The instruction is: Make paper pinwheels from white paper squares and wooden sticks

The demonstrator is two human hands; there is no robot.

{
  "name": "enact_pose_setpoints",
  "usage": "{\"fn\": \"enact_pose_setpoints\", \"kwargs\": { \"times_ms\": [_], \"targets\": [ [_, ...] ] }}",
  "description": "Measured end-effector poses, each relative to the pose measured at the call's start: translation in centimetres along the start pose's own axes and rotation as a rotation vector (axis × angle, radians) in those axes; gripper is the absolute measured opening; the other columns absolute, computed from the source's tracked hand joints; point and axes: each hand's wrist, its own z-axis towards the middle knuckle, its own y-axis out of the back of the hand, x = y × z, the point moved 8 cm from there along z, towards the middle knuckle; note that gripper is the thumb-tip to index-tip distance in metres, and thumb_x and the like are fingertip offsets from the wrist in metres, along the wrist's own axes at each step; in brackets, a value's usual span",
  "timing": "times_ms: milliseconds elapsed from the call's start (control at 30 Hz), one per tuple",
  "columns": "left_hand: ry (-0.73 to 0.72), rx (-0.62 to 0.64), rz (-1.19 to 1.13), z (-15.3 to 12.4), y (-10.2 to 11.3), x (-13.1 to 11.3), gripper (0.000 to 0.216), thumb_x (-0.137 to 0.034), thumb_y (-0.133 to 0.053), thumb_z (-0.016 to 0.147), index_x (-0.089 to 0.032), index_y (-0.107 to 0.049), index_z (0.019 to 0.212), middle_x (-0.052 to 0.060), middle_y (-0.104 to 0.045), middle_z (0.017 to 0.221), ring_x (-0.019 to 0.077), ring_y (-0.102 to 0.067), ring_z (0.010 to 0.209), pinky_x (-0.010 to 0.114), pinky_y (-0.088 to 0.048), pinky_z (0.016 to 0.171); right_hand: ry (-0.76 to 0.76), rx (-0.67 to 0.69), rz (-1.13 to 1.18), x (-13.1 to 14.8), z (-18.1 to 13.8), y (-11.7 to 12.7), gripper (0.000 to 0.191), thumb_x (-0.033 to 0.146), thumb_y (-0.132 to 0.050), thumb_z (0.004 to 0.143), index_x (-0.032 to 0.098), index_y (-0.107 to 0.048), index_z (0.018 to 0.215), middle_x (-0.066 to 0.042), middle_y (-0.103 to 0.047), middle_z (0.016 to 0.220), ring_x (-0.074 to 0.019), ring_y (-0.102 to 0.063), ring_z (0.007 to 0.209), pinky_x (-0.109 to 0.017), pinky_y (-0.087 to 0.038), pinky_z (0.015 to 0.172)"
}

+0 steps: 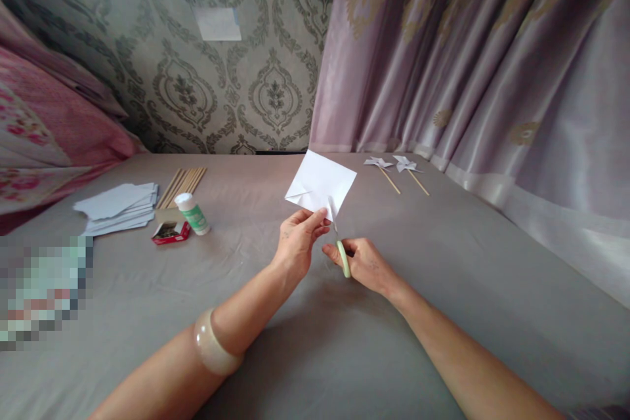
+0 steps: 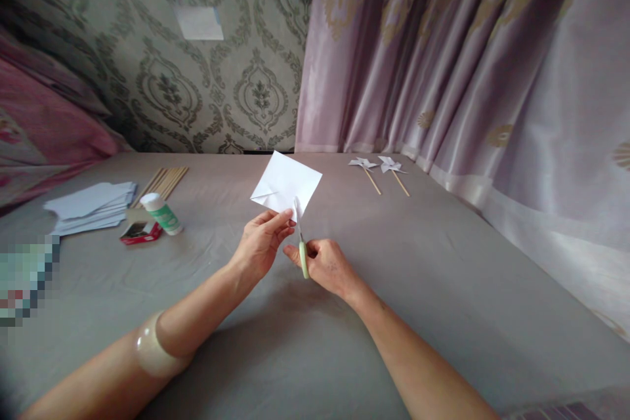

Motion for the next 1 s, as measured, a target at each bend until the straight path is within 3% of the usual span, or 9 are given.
{"fn": "enact_pose_setpoints", "kwargs": {
  "times_ms": [333, 1000],
  "targets": [
    [0.027, 0.026, 0.017, -0.46, -0.27, 0.87, 0.025, -0.024, -0.081, 0.056, -0.011, -0.060, 0.056, 0.003, -0.062, 0.058, 0.0081, -0.056, 0.054, 0.023, -0.046, 0.061, 0.030, -0.035, 0.000, 0.42, -0.08, 0.58, 0.047, 0.058, -0.058, 0.074, 0.018, -0.043, 0.054, 0.005, -0.035, 0.053, -0.0084, -0.030, 0.053, -0.024, -0.024, 0.049],
    [0.041, 0.008, -0.003, -0.35, -0.26, 0.83, 0.026, -0.024, -0.082, 0.054, -0.011, -0.059, 0.056, 0.002, -0.062, 0.057, 0.0080, -0.056, 0.054, 0.022, -0.046, 0.060, 0.014, -0.069, -0.011, 0.07, 0.04, 0.59, 0.051, 0.062, -0.057, 0.073, 0.018, -0.039, 0.053, 0.005, -0.027, 0.055, -0.0084, -0.026, 0.055, -0.024, -0.022, 0.049]
  ]
}}
